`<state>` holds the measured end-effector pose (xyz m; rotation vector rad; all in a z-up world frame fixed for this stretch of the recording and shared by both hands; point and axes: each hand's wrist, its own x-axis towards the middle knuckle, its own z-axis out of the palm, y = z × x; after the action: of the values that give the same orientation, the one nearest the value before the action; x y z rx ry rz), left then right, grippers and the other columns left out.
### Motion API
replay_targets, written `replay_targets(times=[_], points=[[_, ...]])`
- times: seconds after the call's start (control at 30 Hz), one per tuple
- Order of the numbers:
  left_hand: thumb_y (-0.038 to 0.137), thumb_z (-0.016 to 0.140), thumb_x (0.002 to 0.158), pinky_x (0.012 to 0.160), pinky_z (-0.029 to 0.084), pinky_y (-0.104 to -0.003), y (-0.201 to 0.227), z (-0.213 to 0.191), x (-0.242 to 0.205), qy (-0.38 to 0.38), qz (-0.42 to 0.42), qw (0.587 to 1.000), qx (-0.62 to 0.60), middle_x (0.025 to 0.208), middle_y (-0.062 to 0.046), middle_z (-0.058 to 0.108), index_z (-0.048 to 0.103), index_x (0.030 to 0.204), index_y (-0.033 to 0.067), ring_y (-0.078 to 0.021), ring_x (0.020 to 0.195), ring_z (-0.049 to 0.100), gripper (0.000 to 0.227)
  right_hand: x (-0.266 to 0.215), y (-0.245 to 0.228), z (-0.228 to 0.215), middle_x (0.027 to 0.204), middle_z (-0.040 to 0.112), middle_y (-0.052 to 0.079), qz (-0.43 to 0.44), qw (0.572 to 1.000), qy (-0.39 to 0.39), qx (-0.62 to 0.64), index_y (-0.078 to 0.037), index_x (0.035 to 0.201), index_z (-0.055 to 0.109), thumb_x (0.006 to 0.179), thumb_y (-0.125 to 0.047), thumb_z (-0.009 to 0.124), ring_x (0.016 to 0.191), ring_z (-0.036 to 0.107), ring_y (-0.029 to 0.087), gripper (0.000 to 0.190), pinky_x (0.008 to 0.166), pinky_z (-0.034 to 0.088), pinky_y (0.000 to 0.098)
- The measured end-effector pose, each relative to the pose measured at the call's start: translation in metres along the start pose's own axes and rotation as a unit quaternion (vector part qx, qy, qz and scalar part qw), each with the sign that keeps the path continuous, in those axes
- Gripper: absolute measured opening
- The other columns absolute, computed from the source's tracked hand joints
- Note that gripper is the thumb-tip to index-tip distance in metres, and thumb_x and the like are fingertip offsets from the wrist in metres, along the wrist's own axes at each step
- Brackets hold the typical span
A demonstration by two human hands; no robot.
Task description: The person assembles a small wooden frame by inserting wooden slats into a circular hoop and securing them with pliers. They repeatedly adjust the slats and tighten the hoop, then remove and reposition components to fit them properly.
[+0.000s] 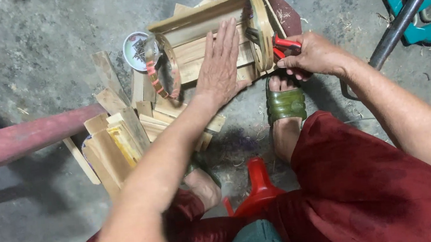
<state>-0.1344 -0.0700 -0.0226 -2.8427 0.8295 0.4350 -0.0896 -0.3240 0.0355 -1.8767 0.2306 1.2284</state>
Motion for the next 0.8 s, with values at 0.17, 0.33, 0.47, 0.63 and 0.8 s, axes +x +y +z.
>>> replay_targets(times=[0.17,0.33,0.47,0.63,0.8], points=[[0.075,0.039,0.102,0.127,-0.006,-0.052,0.002,0.023,0.007,0.025,-0.010,0.999,-0.019,0.169,-0.023,-0.006,0.013,0.165,-0.0043,-0.0391,0.157,-0.005,0.105,0.006,0.012,0.002,0.071,0.067,0.010,-0.025,1.000,0.014,-0.010,-0.001,0.120,0.069,0.092,-0.004,0.073,0.054,0.061,0.017,0.028,0.047,0.052,0.0272],[0.065,0.037,0.110,0.128,-0.003,-0.055,0.000,0.040,0.007,0.080,-0.010,0.996,0.045,0.170,-0.025,-0.001,0.023,0.166,-0.0025,-0.0421,0.156,-0.002,0.089,0.005,0.012,0.009,0.075,0.068,0.013,-0.036,0.996,0.047,-0.061,-0.001,0.131,0.064,0.090,-0.006,0.074,0.056,0.064,0.020,0.042,0.047,0.054,0.0289],[0.065,0.038,0.109,0.128,-0.002,-0.057,0.003,0.045,0.006,0.100,-0.010,0.994,0.040,0.170,-0.025,-0.001,0.031,0.165,0.0042,-0.0423,0.156,-0.004,0.083,-0.003,0.013,0.015,0.080,0.070,0.011,-0.072,0.990,0.075,-0.100,-0.005,0.132,0.067,0.090,-0.008,0.076,0.058,0.062,0.017,0.043,0.050,0.051,0.0288],[0.064,0.039,0.108,0.128,0.002,-0.057,0.003,0.039,0.005,0.102,-0.007,0.994,0.049,0.170,-0.025,0.000,0.029,0.166,0.0010,-0.0420,0.156,-0.002,0.086,-0.005,0.020,0.020,0.081,0.073,0.010,-0.138,0.972,0.093,-0.166,-0.004,0.127,0.069,0.093,-0.001,0.072,0.059,0.065,0.017,0.034,0.054,0.054,0.0307],[0.064,0.032,0.111,0.129,0.001,-0.056,-0.001,0.052,0.009,0.104,0.000,0.993,0.051,0.170,-0.024,0.001,0.029,0.165,0.0021,-0.0421,0.156,-0.001,0.082,0.010,0.018,0.013,0.083,0.072,0.016,-0.041,0.980,0.076,-0.181,-0.003,0.130,0.066,0.098,-0.008,0.070,0.058,0.065,0.020,0.032,0.051,0.058,0.0292]])
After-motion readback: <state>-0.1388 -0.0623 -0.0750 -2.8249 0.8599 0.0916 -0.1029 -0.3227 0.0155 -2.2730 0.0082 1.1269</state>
